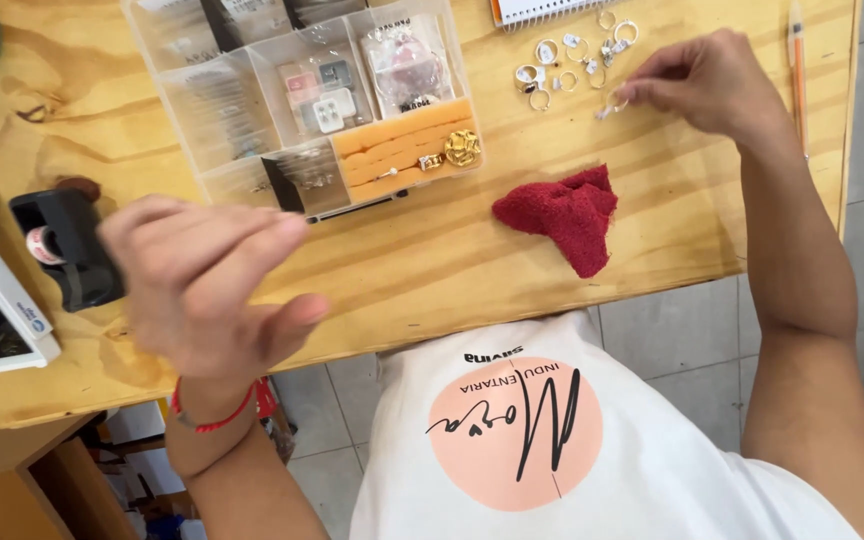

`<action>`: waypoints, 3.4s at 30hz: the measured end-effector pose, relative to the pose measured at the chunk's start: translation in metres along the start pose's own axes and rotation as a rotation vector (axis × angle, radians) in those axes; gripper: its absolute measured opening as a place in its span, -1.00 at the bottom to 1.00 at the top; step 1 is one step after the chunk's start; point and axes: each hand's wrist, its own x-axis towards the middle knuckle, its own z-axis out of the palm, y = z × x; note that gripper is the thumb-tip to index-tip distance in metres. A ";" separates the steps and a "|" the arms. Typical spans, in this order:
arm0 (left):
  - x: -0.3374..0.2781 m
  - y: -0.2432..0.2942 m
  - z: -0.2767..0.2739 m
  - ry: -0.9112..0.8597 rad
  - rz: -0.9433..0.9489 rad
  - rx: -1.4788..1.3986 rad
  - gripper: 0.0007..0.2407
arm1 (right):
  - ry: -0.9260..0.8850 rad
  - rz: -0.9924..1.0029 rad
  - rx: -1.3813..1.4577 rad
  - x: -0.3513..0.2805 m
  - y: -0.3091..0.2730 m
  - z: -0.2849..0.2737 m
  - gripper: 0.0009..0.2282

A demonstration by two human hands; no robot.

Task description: The person is organizing and cleaning various jewelry items from a plastic compartment box using a red cloth.

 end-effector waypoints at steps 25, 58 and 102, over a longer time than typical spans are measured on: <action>-0.032 -0.018 0.062 -0.282 -0.048 0.249 -0.84 | 0.130 -0.363 0.166 -0.050 0.061 0.038 -0.88; 0.080 0.034 0.078 0.219 -0.289 -0.397 -0.87 | 0.438 -0.824 0.693 -0.058 -0.179 0.036 -0.63; 0.074 0.022 0.116 0.473 -0.499 -0.894 -0.95 | 0.738 -1.164 0.509 -0.034 -0.195 0.066 -0.73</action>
